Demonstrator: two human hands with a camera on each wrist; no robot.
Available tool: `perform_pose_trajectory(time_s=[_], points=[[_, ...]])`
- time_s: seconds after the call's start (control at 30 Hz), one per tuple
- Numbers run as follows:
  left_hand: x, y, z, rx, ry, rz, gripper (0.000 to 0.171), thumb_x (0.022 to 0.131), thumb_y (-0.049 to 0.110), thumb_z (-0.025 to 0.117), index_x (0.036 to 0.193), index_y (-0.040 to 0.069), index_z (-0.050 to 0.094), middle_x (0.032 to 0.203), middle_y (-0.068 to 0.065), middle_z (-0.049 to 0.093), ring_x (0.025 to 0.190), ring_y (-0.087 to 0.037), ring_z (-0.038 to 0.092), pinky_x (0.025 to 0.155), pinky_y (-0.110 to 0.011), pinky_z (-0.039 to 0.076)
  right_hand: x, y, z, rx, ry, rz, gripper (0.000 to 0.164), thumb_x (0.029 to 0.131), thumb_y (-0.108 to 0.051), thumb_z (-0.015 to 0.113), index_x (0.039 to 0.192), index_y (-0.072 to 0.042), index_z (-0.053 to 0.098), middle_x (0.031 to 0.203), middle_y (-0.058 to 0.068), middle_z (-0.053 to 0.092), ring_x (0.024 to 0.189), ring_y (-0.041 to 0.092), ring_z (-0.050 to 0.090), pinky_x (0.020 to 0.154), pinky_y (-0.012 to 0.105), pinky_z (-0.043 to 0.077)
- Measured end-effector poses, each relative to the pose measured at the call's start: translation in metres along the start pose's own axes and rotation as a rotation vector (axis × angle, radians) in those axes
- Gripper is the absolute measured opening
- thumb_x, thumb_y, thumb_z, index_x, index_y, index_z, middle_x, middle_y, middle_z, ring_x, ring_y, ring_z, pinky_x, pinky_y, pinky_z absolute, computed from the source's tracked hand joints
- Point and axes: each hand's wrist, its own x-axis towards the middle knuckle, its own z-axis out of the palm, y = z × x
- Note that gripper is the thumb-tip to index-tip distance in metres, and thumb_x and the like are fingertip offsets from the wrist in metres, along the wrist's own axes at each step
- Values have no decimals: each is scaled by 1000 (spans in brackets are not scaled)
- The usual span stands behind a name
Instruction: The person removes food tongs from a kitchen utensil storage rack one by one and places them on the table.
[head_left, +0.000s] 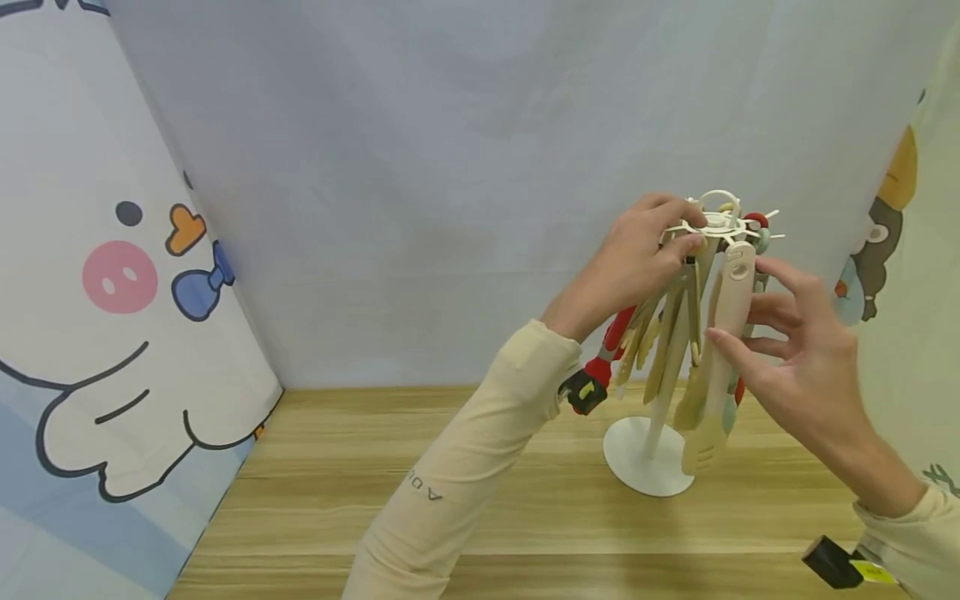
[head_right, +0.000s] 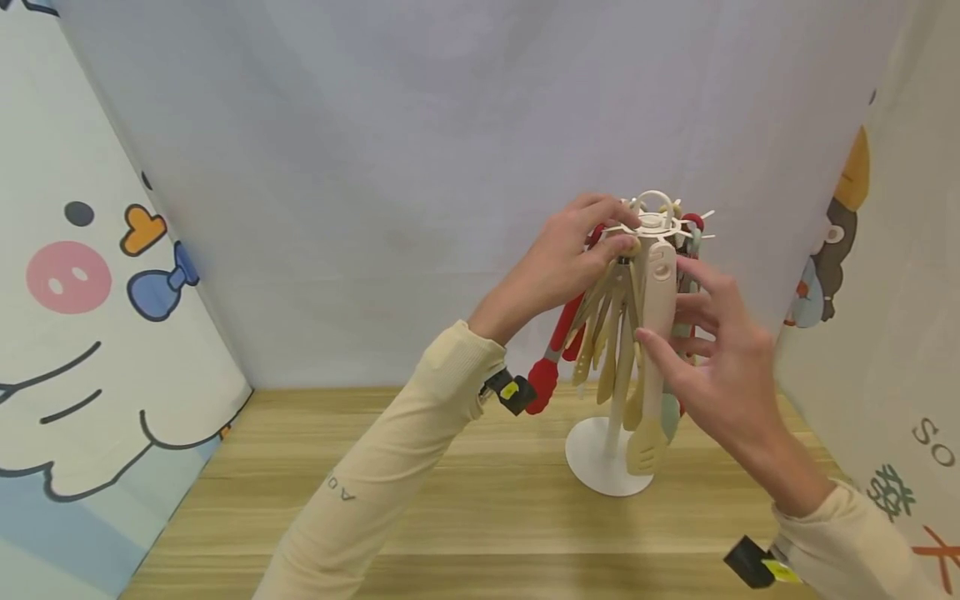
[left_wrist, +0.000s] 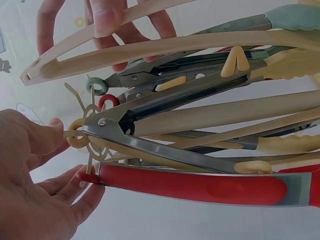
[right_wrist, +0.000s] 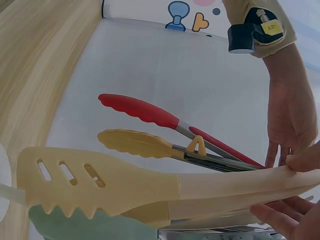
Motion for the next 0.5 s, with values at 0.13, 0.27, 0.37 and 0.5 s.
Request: perform_pose_trajectory(time_s=[0.13,0.27,0.37,0.5], points=[[0,0,0,-1,2,3,16,97,23,55,109,18,63,130,3,48,106,-7,46,86,-16,36,-5,4,2,-4,-18,-19,81,65,25,70,136,3,38,103,-12,61,89,-1,61,69,12,48],[0,0,0,2,2,-1,15,97,23,55,109,18,63,129,3,48,106,-6,46,86,-16,36,-10,6,4,4,-30,-16,81,65,25,70,136,3,37,104,-13,60,90,0,61,70,12,48],[0,0,0,11,-1,-5,16,97,23,54,110,18,63,130,3,48,107,-6,46,86,-16,36,-13,7,6,-4,-43,-16,83,65,26,70,137,2,37,104,-13,59,90,-1,61,70,12,48],[0,1,0,20,-5,-10,18,97,24,54,111,18,62,132,3,47,109,-7,46,87,-16,36,-17,9,9,-13,-66,-16,84,65,26,71,138,1,37,103,-14,59,86,-2,62,67,12,49]])
